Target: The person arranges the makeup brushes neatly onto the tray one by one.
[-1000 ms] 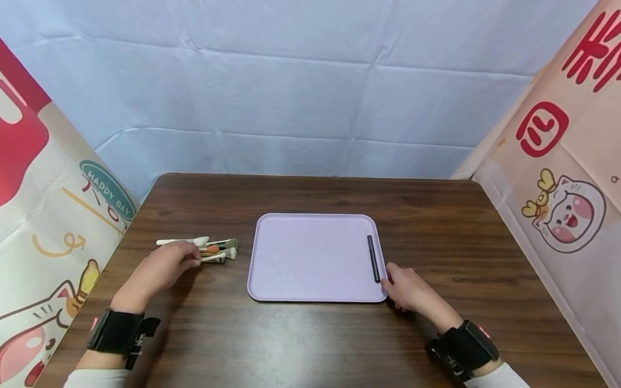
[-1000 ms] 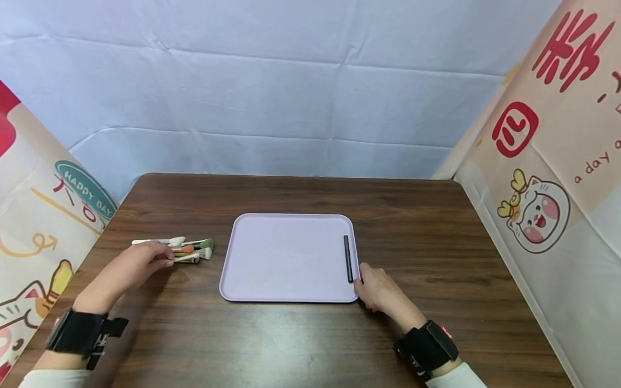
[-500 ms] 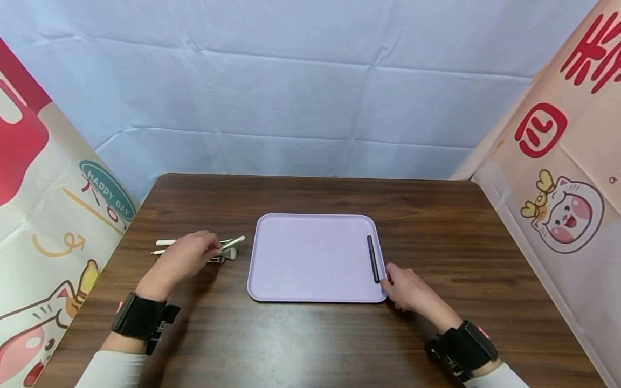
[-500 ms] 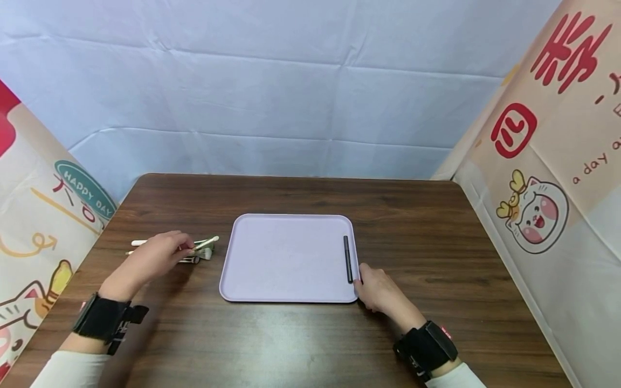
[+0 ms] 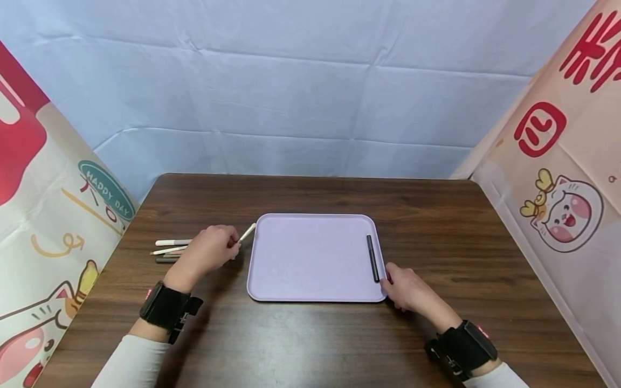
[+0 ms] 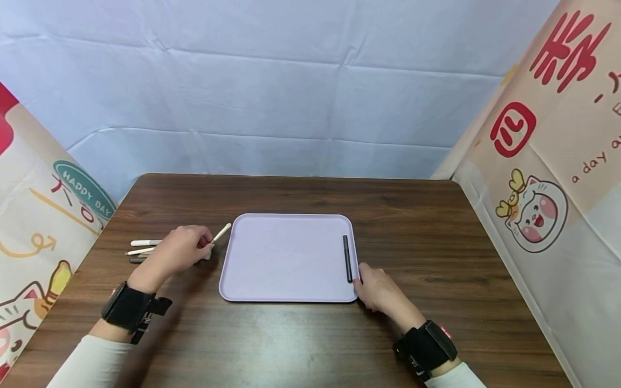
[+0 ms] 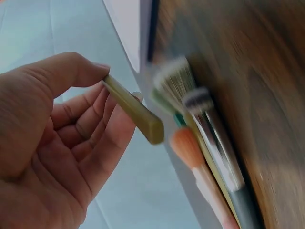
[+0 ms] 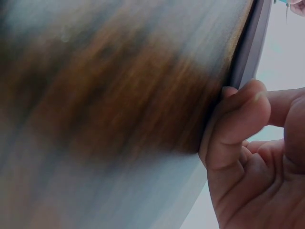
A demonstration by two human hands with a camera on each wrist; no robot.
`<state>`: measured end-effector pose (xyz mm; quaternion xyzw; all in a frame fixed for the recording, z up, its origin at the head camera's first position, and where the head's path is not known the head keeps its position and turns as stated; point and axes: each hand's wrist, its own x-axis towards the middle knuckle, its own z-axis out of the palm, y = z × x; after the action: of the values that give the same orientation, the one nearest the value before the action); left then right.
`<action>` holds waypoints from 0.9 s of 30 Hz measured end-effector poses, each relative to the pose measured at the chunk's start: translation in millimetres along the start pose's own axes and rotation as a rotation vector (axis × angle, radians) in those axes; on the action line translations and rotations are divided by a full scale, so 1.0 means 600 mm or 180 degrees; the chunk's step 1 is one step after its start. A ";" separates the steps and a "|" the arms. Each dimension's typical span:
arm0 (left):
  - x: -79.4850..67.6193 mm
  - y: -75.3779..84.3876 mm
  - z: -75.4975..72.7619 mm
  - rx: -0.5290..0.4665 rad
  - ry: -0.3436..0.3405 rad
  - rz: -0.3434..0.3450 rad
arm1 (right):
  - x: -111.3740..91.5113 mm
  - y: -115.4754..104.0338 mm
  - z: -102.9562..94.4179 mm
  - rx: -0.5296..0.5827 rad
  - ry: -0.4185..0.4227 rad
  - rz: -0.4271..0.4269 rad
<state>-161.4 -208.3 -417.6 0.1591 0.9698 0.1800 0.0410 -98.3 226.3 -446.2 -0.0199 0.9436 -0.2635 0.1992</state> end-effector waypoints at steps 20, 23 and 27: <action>0.047 0.090 0.024 -0.0083 -0.0080 -0.0435 | 0.000 -0.002 0.000 -0.0003 -0.0018 0.0028; 0.051 0.102 0.026 -0.0159 -0.0139 -0.0470 | 0.000 -0.002 -0.001 -0.0008 -0.0001 0.0012; 0.055 0.116 0.029 -0.0274 -0.0165 -0.0479 | 0.000 -0.003 -0.001 -0.0004 0.0009 -0.0020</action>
<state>-169.7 -129.9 -409.5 0.0885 0.9690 0.2138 0.0863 -98.7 225.3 -444.9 -0.0226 0.9440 -0.2636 0.1970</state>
